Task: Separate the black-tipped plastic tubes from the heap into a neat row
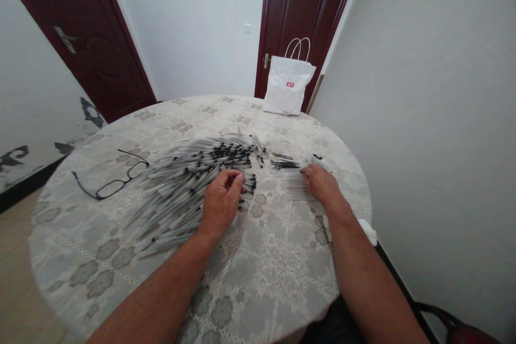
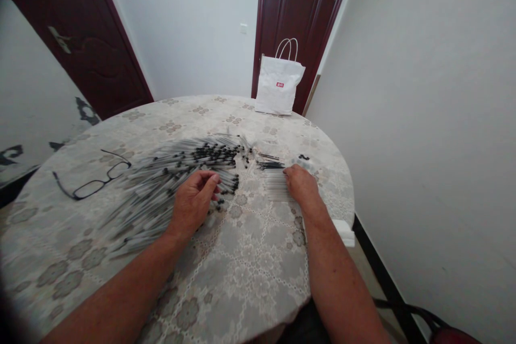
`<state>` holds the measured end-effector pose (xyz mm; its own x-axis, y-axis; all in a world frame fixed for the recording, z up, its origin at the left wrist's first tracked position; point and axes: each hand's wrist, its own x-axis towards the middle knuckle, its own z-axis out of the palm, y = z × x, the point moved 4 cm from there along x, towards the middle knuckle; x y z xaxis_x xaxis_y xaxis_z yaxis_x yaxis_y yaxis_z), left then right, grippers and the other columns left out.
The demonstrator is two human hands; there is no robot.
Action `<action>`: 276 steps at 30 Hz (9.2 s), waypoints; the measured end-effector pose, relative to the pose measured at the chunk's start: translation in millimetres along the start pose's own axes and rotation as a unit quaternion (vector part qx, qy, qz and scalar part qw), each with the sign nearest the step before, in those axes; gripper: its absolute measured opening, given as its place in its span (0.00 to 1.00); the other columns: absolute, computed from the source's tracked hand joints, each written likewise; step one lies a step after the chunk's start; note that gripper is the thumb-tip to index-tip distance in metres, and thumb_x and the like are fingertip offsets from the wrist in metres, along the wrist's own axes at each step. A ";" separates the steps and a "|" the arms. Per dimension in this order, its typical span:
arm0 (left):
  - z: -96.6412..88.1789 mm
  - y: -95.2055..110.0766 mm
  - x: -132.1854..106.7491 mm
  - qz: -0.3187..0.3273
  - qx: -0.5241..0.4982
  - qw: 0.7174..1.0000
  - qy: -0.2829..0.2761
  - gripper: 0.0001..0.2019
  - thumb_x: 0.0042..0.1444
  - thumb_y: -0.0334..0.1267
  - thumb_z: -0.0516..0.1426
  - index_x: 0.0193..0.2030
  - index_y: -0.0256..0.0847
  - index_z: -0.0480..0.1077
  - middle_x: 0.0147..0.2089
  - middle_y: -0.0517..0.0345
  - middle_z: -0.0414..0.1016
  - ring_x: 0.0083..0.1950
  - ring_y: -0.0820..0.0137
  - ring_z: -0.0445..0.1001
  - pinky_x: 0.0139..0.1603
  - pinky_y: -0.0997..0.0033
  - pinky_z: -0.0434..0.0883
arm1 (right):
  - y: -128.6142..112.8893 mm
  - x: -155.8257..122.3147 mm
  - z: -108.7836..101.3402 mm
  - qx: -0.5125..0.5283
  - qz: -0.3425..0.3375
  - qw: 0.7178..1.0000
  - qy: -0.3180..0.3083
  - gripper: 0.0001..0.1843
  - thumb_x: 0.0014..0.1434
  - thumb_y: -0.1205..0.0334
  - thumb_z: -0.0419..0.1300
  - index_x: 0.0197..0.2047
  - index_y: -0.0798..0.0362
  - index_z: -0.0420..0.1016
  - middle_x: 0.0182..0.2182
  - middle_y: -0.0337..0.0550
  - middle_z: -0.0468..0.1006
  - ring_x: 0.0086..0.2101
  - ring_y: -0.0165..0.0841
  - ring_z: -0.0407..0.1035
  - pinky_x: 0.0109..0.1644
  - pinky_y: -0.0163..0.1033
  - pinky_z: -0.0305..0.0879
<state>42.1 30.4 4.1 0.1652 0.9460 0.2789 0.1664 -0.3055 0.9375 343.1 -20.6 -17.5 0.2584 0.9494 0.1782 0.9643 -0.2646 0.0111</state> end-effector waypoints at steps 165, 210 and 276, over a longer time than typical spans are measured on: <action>24.4 -15.5 -5.6 -0.176 -0.316 0.927 -0.095 0.21 0.50 0.52 0.68 0.40 0.35 0.77 0.35 0.52 0.78 0.33 0.70 0.76 0.32 0.70 0.77 | -127.9 -48.0 -6.2 0.648 0.002 0.760 0.040 0.18 0.68 0.45 0.52 0.42 0.50 0.72 0.28 0.39 0.74 0.24 0.31 0.63 0.27 0.36 0.58; 22.2 -14.8 -4.0 -0.135 -0.255 0.953 -0.097 0.18 0.57 0.50 0.63 0.44 0.35 0.76 0.33 0.53 0.76 0.34 0.69 0.75 0.31 0.69 0.78 | -128.4 -44.2 -1.9 0.619 -0.011 0.784 0.033 0.17 0.67 0.46 0.54 0.36 0.51 0.71 0.26 0.37 0.71 0.24 0.29 0.64 0.28 0.35 0.61; 21.8 -13.9 0.2 -0.159 -0.377 0.911 -0.054 0.14 0.60 0.46 0.63 0.43 0.42 0.64 0.41 0.58 0.78 0.40 0.66 0.83 0.37 0.68 0.79 | -125.9 -43.2 -21.4 0.573 -0.041 0.814 0.082 0.10 0.64 0.58 0.56 0.42 0.50 0.78 0.30 0.38 0.77 0.29 0.31 0.68 0.34 0.35 0.63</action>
<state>61.1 32.6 -13.4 0.3261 0.9452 -0.0156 -0.4865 0.1819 0.8546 209.2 -32.0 -5.5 0.2708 0.8955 0.3530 0.4221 0.2191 -0.8797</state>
